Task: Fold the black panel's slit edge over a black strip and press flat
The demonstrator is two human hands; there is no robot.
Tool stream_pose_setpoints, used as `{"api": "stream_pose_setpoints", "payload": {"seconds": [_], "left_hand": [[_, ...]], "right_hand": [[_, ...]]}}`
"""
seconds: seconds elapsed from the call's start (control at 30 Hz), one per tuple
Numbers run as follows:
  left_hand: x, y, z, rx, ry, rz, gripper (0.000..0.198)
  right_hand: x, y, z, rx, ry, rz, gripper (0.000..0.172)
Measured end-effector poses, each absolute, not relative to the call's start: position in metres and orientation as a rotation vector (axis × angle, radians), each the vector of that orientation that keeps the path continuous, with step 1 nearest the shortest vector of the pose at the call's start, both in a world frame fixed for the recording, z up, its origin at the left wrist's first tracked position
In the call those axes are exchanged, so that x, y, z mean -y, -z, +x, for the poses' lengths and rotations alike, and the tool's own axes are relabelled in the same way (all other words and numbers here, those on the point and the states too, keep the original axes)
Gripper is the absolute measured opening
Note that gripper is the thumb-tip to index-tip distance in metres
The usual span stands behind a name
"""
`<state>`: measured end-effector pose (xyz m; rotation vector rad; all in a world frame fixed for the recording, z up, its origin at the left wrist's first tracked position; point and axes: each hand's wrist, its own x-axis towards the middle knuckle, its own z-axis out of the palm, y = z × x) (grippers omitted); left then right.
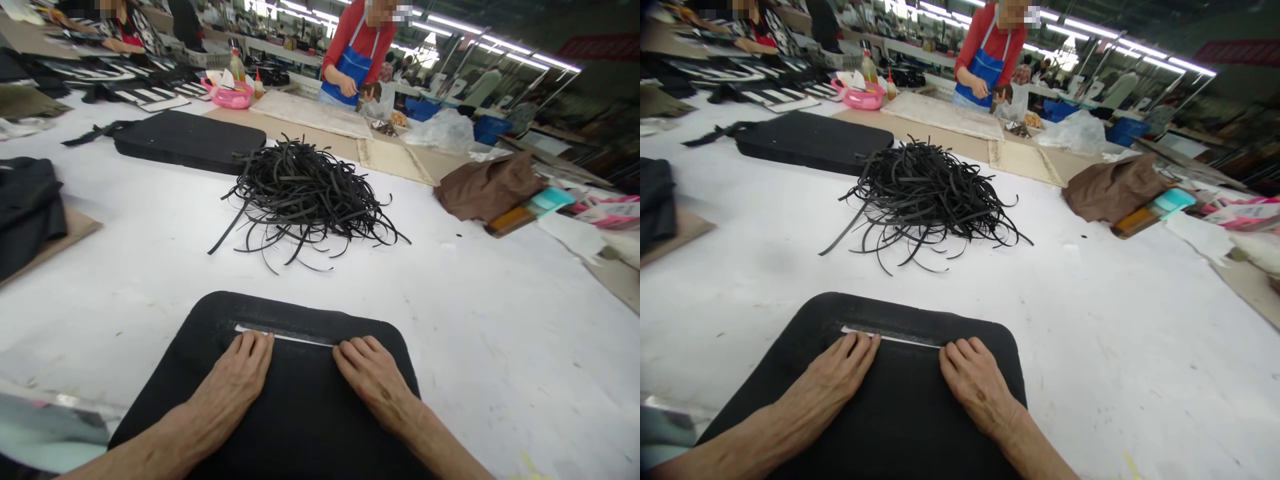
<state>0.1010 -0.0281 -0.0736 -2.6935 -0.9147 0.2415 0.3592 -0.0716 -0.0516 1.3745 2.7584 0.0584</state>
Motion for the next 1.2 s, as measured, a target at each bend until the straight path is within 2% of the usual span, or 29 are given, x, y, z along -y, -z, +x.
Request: {"api": "stream_pose_setpoints", "payload": {"seconds": [0.17, 0.27, 0.4, 0.5, 0.6, 0.7, 0.83, 0.93, 1.1, 1.2], "left_hand": [[0.017, 0.063, 0.101, 1.007, -0.327, -2.825, 0.044], [0.015, 0.049, 0.107, 1.077, -0.34, -2.841, 0.047], [0.02, 0.03, 0.133, 1.104, -0.231, -2.915, 0.052], [0.021, 0.031, 0.159, 1.016, -0.187, -3.187, 0.058], [0.02, 0.049, 0.18, 0.958, -0.134, -3.331, 0.062], [0.021, 0.069, 0.189, 1.022, -0.007, -3.291, 0.048], [0.022, 0.075, 0.193, 1.213, 0.162, -3.32, 0.032], [0.018, 0.071, 0.197, 1.273, 0.183, -3.39, 0.032], [0.014, 0.068, 0.2, 1.239, 0.111, -3.438, 0.034], [0.017, 0.069, 0.2, 1.228, 0.105, -3.411, 0.029]], "right_hand": [[0.065, 0.043, 0.351, -2.621, 0.112, 1.739, 0.029], [0.063, 0.043, 0.344, -2.715, 0.354, 1.881, 0.034], [0.06, 0.048, 0.343, -2.753, 0.679, 2.242, 0.025], [0.05, 0.053, 0.357, -2.638, 0.456, 2.417, 0.022], [0.037, 0.056, 0.375, -2.447, 0.18, 2.312, 0.028], [0.027, 0.056, 0.385, -2.401, 0.18, 2.22, 0.032], [0.02, 0.056, 0.389, -2.401, 0.245, 2.187, 0.019], [0.018, 0.054, 0.391, -2.411, 0.278, 2.169, 0.007], [0.022, 0.044, 0.39, -2.436, 0.233, 2.234, 0.01], [0.028, 0.038, 0.385, -2.473, -0.016, 2.334, 0.011]]}}
